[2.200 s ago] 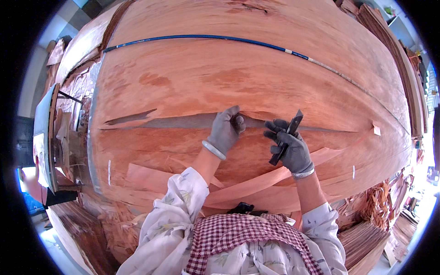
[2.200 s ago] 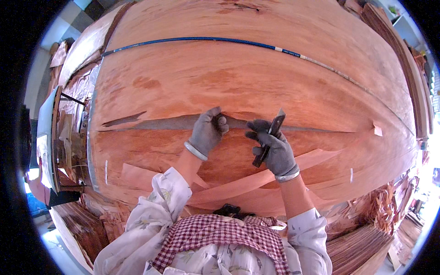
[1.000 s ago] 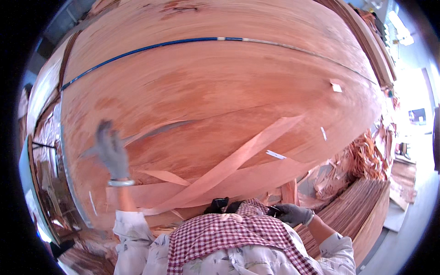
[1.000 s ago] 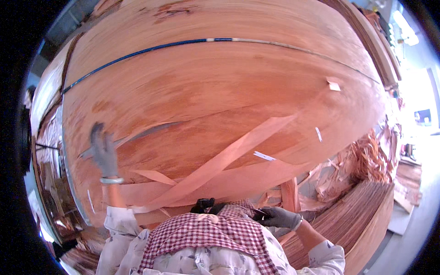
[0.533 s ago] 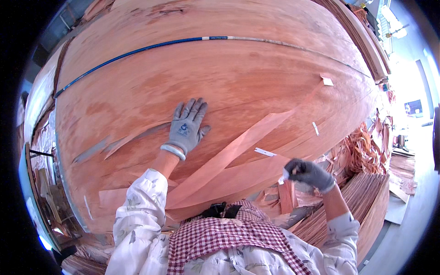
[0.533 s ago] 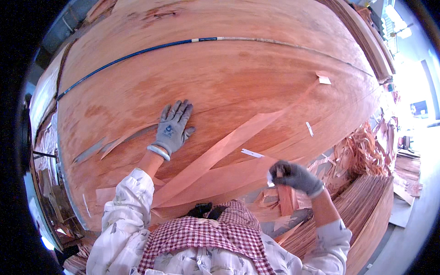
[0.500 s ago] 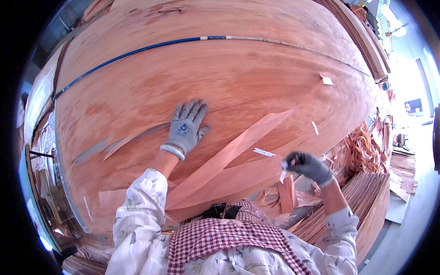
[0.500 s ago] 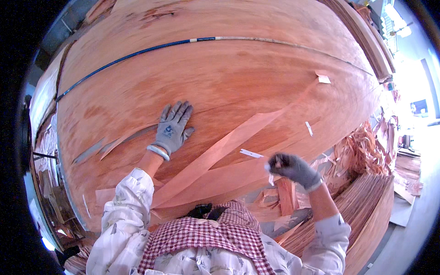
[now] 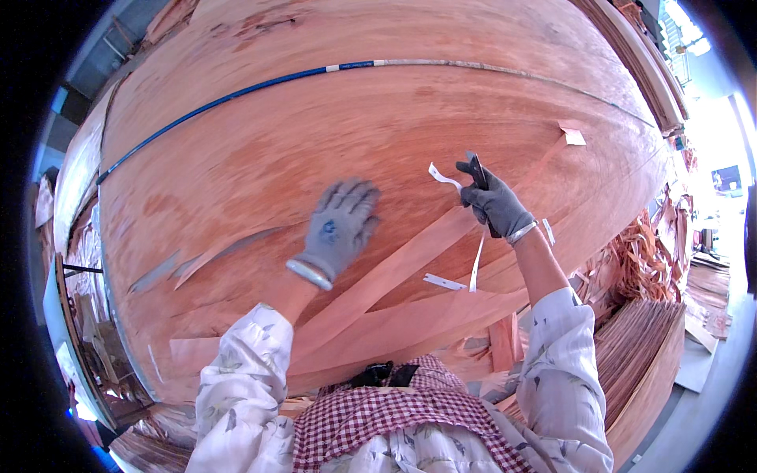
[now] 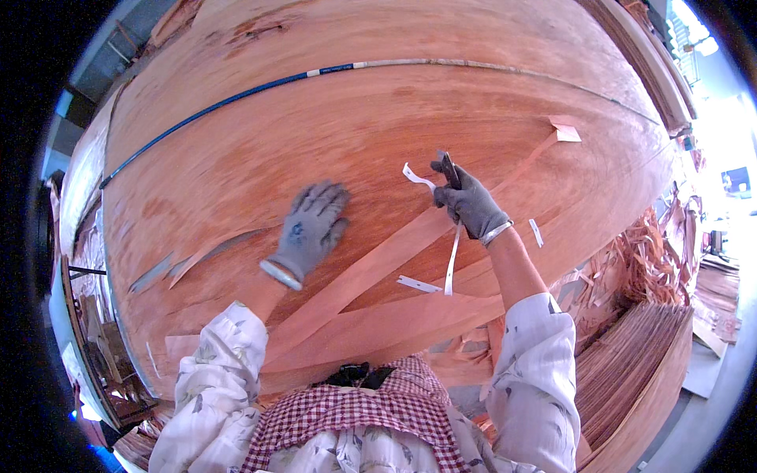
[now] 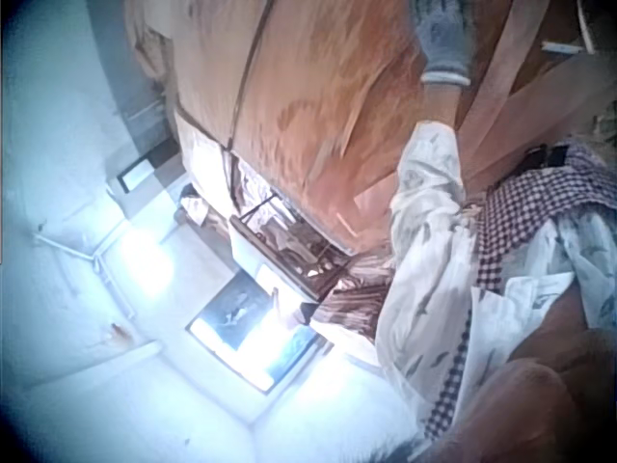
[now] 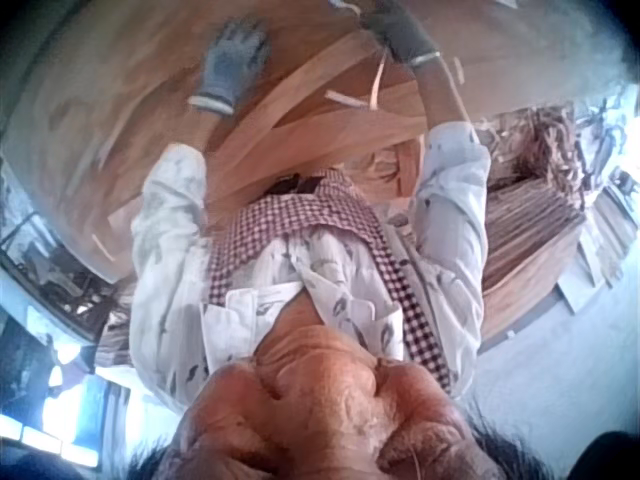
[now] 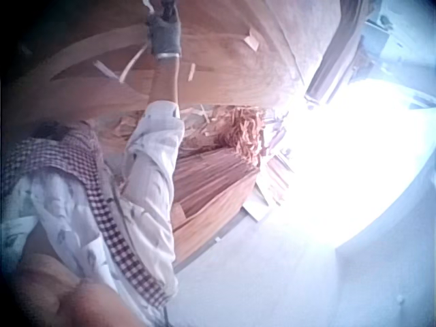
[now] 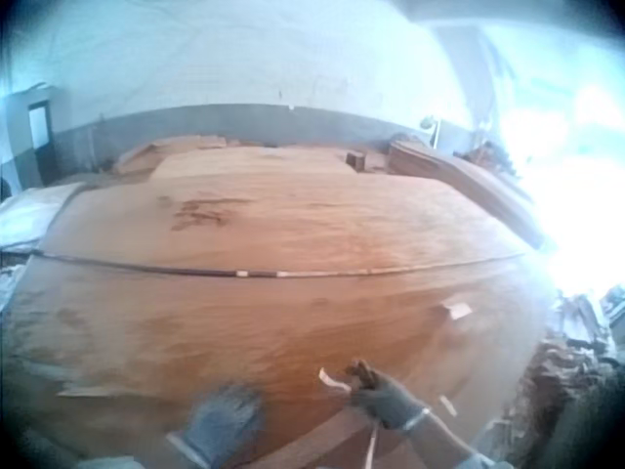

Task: The person applies adhesive tape to sheets of wood veneer, uses a utility knife and a ruler to trim the veneer and tape, and handles various pieces of veneer in a workshop.

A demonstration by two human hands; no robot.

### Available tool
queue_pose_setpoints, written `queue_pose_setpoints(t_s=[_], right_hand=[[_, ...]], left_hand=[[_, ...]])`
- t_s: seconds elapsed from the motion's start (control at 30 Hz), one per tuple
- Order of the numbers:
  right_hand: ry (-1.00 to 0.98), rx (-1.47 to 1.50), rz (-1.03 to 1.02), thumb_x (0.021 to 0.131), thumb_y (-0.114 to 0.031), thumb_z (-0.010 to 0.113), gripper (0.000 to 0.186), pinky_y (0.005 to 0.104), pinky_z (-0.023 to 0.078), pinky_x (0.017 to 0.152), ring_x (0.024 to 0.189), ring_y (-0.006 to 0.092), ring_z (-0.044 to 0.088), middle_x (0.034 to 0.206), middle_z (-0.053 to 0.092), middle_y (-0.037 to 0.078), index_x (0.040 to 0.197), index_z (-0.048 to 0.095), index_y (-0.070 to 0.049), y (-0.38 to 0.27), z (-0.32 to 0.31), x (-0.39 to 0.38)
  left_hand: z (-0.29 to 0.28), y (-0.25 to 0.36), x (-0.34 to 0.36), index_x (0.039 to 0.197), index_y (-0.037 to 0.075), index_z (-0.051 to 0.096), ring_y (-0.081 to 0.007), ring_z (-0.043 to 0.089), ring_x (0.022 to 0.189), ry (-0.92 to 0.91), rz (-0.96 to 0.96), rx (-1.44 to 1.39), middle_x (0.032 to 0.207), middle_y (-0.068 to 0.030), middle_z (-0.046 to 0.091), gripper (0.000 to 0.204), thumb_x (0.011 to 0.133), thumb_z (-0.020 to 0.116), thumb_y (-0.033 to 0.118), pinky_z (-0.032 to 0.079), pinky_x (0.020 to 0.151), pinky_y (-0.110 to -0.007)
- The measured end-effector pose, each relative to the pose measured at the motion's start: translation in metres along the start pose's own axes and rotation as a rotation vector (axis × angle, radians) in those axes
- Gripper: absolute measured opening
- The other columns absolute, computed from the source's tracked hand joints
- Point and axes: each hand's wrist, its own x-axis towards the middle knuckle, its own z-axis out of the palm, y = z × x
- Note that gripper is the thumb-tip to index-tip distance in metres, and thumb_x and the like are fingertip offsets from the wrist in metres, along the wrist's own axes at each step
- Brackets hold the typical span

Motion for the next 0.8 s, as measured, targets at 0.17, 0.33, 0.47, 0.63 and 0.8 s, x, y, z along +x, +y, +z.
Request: queue_pose_setpoints(t_s=[0.17,0.33,0.47,0.63,0.8], right_hand=[[0.077,-0.121,0.046,0.080,-0.012,0.066,0.036,0.0217,0.033,0.043,0.049,0.0070,0.044,0.072,0.057,0.001,0.113,0.053,-0.007,0.008,-0.015,0.001],[0.063,-0.158,0.036,0.078,-0.009,0.066,0.028,0.0239,0.039,0.049,0.056,0.0089,0.048,0.072,0.057,0.002,0.102,0.053,-0.006,0.021,-0.022,0.008],[0.126,-0.441,-0.085,0.077,-0.014,0.067,0.023,0.0290,0.044,0.058,0.066,0.0151,0.055,0.073,0.059,0.008,0.093,0.054,-0.004,0.040,-0.032,0.015],[0.190,-0.576,-0.051,0.078,-0.021,0.067,0.024,0.0329,0.046,0.058,0.064,0.0186,0.059,0.069,0.059,0.013,0.083,0.053,-0.003,0.043,-0.036,0.014],[0.035,-0.146,0.073,0.082,-0.018,0.066,0.019,0.0227,0.041,0.047,0.055,0.0086,0.052,0.066,0.057,0.004,0.088,0.057,-0.002,0.022,-0.007,-0.003]], left_hand=[[0.035,0.040,0.049,0.126,0.004,0.052,-0.0283,0.041,0.128,-0.027,0.129,-0.090,0.133,-0.0130,0.049,0.047,0.085,0.057,0.025,0.027,0.110,-0.044],[0.066,0.052,0.081,0.129,0.005,0.051,-0.0269,0.040,0.128,0.024,0.126,-0.020,0.134,-0.0126,0.049,0.051,0.085,0.057,0.029,0.025,0.111,-0.043],[0.074,0.048,0.087,0.131,0.009,0.050,-0.0252,0.038,0.130,-0.022,0.108,-0.002,0.136,-0.0122,0.047,0.052,0.085,0.059,0.033,0.023,0.111,-0.042],[0.056,0.063,0.095,0.130,0.019,0.053,-0.0273,0.036,0.131,-0.125,0.120,0.013,0.136,-0.0088,0.047,0.053,0.082,0.062,0.038,0.024,0.109,-0.046],[0.053,0.060,0.092,0.122,0.023,0.058,-0.0290,0.038,0.128,-0.119,0.103,-0.013,0.130,-0.0054,0.051,0.047,0.077,0.064,0.039,0.027,0.106,-0.048]])
